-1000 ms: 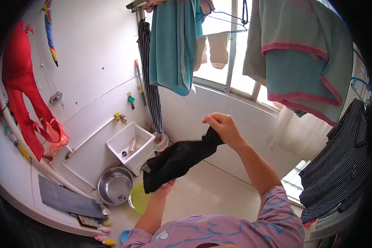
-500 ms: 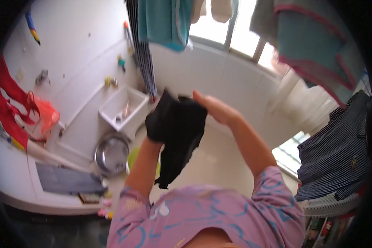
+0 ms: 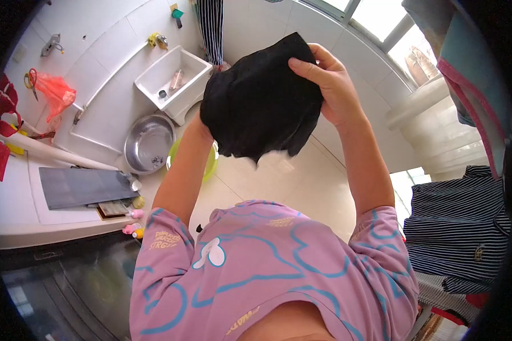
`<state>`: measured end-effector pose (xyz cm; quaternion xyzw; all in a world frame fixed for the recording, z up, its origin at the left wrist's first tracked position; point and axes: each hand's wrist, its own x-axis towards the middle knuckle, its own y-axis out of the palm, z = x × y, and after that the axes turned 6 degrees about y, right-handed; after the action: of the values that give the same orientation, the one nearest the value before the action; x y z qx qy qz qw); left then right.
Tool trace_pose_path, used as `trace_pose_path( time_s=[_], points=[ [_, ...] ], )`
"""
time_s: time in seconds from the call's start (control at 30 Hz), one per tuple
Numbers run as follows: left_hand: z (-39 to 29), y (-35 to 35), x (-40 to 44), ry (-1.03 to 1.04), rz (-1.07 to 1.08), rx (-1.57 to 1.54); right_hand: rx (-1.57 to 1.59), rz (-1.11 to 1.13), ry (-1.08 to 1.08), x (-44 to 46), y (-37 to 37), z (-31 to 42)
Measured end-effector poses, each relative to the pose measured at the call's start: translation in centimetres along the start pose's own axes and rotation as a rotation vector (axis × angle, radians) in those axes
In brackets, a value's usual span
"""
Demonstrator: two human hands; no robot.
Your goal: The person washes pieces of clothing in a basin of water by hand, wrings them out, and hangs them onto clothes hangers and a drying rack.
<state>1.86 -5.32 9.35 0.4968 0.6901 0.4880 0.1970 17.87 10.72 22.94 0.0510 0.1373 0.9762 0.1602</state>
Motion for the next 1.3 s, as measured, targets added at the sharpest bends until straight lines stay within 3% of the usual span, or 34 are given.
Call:
trace_pose_path(
  time_s=[0.03, 0.07, 0.17, 0.2, 0.3, 0.37, 0.47, 0.53, 0.57, 0.63, 0.73, 0.8, 0.83, 0.9, 0.93, 1.0, 1.1, 1.17, 1.23, 1.3],
  points=[
    [0.0, -0.9, 0.0, -0.045, -0.01, -0.079, -0.006, -0.011, -0.008, -0.1, 0.1, 0.1],
    [0.0, -2.5, -0.3, 0.042, -0.247, 0.116, -0.061, -0.025, -0.021, 0.0, -0.2, 0.2],
    [-2.5, 1.4, -1.9, -0.026, -0.051, 0.005, -0.205, -0.049, -0.076, 0.6, -1.6, 0.9],
    [-2.8, 2.0, -1.5, -0.045, -0.089, 0.093, -0.239, -0.047, -0.097, 0.8, -2.0, 1.0],
    [-2.7, 5.5, 0.4, 0.115, -0.33, 0.881, -0.507, -0.066, -0.172, 1.3, -4.3, 1.1],
    [-3.5, 5.5, 2.4, 0.319, -0.226, 1.228, -0.742, -0.114, -0.255, 1.2, -5.4, 0.9],
    [-5.8, 6.5, 4.7, 0.559, -0.286, 1.734, -0.986, -0.074, -0.205, 0.2, -6.5, 2.0],
    [-6.8, 7.0, 5.4, 0.754, -0.286, 2.069, -0.941, -0.061, -0.085, -0.3, -8.0, 2.2],
    [-7.0, 8.3, 5.8, 0.839, -0.35, 2.101, -0.917, -0.054, -0.03, -0.4, -8.4, 2.2],
    [-7.8, 8.9, 6.0, 0.861, -0.293, 2.065, -0.901, -0.027, -0.069, -0.9, -8.5, 1.9],
    [-8.9, 9.0, 5.7, 1.052, -0.148, 2.234, -0.998, -0.089, -0.06, -1.5, -7.9, 1.6],
    [-9.0, 10.0, 4.8, 1.006, -0.194, 2.242, -1.131, -0.141, -0.018, -1.8, -6.9, 1.7],
    [-9.2, 10.4, 4.4, 0.985, -0.22, 2.25, -1.24, -0.206, -0.081, -2.0, -6.4, 1.4],
    [-10.8, 8.4, 4.4, 1.192, -0.035, 2.201, -1.443, -0.336, -0.232, -2.4, -4.6, 1.1],
    [-12.9, 5.9, 4.8, 1.171, 0.116, 2.355, -1.338, -0.346, -0.217, -2.5, -3.6, 1.1],
    [-12.5, 6.4, 3.0, 0.792, -0.152, 2.323, -1.064, -0.319, -0.236, -2.8, -2.3, 0.5],
    [-12.1, 4.4, 1.6, 0.884, -0.116, 2.41, -0.823, -0.286, -0.239, -2.5, -0.8, -1.1],
    [-12.4, 4.2, 1.1, 0.34, -0.311, 2.516, -0.869, -0.309, -0.203, -0.8, 0.0, -2.2],
    [-12.5, 3.2, -0.2, 0.323, -0.304, 2.329, -0.805, -0.319, -0.165, -0.7, 0.4, -1.9],
    [-10.9, 4.9, -0.9, -0.187, -0.543, 1.585, -0.729, -0.286, -0.213, -1.9, -0.7, -2.0]
  ],
)
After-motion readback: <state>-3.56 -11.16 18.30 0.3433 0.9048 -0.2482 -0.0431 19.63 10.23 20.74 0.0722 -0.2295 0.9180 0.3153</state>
